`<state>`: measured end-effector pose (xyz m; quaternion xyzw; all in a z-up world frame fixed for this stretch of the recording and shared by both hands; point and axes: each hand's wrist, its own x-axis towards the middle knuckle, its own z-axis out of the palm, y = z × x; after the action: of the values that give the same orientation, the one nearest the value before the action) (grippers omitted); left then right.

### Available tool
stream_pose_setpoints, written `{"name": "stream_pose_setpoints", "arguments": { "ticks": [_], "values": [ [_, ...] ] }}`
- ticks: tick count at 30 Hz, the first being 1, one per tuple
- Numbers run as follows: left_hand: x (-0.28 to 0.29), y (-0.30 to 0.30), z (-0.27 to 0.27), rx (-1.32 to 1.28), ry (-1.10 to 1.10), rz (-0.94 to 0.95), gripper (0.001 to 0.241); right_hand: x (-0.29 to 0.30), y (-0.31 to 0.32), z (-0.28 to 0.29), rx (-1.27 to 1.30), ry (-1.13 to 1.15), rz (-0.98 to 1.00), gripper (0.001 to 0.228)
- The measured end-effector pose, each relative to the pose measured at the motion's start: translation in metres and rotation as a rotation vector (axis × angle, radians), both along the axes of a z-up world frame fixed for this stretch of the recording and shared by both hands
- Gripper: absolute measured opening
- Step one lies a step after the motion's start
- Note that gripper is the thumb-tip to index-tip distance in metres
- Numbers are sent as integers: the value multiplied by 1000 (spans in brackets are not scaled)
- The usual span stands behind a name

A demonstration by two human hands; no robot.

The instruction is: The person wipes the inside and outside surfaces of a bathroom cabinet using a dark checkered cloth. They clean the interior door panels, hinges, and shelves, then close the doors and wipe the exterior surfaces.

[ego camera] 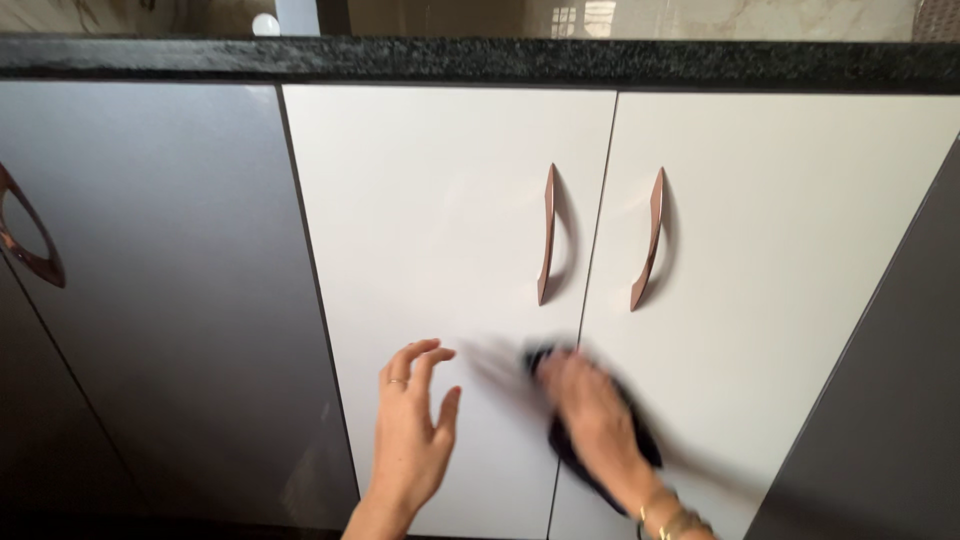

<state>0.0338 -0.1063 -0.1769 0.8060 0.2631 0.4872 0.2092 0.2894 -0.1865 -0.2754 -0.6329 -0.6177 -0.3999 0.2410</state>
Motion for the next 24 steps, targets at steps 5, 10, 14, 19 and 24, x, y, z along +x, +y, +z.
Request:
{"name": "stream_pose_setpoints", "arguments": {
  "ticks": [5,10,14,19,24],
  "values": [
    [1,11,-13,-146,93,59,40,8,45,74,506,118,116,52],
    [5,28,-31,-162,71,107,48,7,60,16,368,-186,181,53],
    [-15,51,-45,-177,143,244,63,19,21,-40,-150,-442,196,51],
    [-50,94,-63,-158,242,328,84,28,29,-20,130,-167,-163,59],
    [-55,116,-82,-193,244,264,84,14,78,22,346,-207,10,54]
  ]
}}
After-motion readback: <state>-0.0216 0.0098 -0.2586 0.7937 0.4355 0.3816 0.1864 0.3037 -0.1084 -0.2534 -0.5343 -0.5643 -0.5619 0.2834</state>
